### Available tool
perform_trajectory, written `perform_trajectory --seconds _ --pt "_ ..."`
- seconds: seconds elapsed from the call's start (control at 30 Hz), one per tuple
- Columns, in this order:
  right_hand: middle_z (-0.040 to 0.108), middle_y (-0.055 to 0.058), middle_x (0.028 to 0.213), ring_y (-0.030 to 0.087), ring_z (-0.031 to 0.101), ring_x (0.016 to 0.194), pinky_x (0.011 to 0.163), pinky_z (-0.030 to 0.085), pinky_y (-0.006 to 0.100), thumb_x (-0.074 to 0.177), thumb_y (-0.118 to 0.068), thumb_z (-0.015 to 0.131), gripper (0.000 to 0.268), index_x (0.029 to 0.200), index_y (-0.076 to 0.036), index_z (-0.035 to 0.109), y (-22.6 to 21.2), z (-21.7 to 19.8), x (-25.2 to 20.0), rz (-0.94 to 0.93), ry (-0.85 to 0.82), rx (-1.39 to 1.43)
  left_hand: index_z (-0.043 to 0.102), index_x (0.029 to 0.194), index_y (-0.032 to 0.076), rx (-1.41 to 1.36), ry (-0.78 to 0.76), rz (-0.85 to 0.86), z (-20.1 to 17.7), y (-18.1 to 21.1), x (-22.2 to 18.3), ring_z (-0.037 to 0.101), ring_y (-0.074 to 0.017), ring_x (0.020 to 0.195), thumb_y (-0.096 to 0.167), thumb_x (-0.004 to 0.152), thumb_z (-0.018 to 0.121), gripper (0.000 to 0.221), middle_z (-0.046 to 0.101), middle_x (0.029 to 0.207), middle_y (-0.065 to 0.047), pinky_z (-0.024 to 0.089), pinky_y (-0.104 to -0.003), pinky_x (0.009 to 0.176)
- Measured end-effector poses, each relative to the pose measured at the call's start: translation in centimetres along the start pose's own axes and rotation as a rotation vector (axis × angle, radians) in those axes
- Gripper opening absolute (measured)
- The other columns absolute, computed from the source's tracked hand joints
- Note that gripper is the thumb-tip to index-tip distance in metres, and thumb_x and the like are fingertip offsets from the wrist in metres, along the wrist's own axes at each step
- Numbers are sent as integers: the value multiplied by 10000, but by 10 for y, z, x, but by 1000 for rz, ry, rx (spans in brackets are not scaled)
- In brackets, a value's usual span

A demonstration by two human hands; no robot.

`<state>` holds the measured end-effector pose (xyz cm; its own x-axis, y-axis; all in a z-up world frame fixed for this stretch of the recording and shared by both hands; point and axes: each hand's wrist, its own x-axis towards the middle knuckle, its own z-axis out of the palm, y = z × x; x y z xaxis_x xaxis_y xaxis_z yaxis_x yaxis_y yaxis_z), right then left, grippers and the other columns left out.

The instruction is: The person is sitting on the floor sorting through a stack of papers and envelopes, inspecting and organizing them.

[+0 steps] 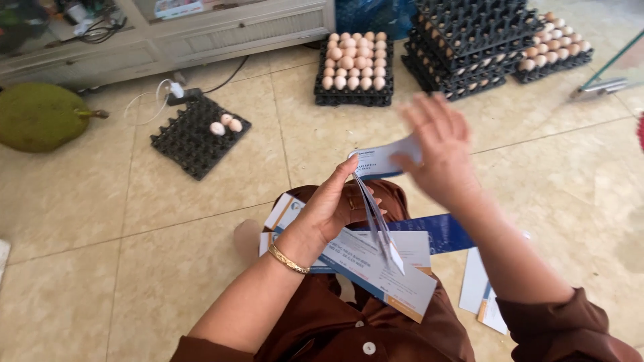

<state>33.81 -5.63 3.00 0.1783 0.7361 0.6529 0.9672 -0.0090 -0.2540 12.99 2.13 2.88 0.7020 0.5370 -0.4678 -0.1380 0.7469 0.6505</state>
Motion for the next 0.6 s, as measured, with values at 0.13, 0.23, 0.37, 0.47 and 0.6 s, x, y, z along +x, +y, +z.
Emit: perform_trajectory --seconds 0.13,0.23,0.37,0.47,0.6 --pt "553 138 1522 398 350 1510 1218 96 604 820 -384 807 768 1512 -155 564 -29 -10 1 -233 -76 -30 517 1212 76 43 -66 -14 20 3 1 749 -350 850 557 863 763 643 644 935 -190 625 -621 820" --pt "643 90 1426 347 443 1471 1239 76 588 901 -428 723 684 1515 -177 558 -20 -4 -4 -270 -81 44 510 1219 91 79 -93 -20 29 4 0 749 -343 872 545 873 751 619 654 963 -190 623 -613 829" --pt "677 65 1360 310 552 1387 1242 134 583 959 -407 667 634 1517 -136 534 -3 -4 -8 -305 -63 131 502 1288 109 142 -124 -30 34 -3 8 725 -345 926 568 868 744 667 633 1040 -199 613 -610 859" --pt "692 37 1327 282 615 1314 1194 268 576 976 -368 682 567 1465 -110 556 4 -10 -10 -282 -38 184 517 1316 114 173 -154 -48 28 -16 29 733 -342 903 577 873 759 685 622 1027 -203 626 -567 839" --pt "725 47 985 330 698 950 846 562 460 909 -338 789 473 1332 -171 660 50 3 -39 -153 -34 186 529 1354 110 191 -180 -65 49 -15 25 735 -333 878 581 860 760 722 629 1041 -209 644 -544 805"
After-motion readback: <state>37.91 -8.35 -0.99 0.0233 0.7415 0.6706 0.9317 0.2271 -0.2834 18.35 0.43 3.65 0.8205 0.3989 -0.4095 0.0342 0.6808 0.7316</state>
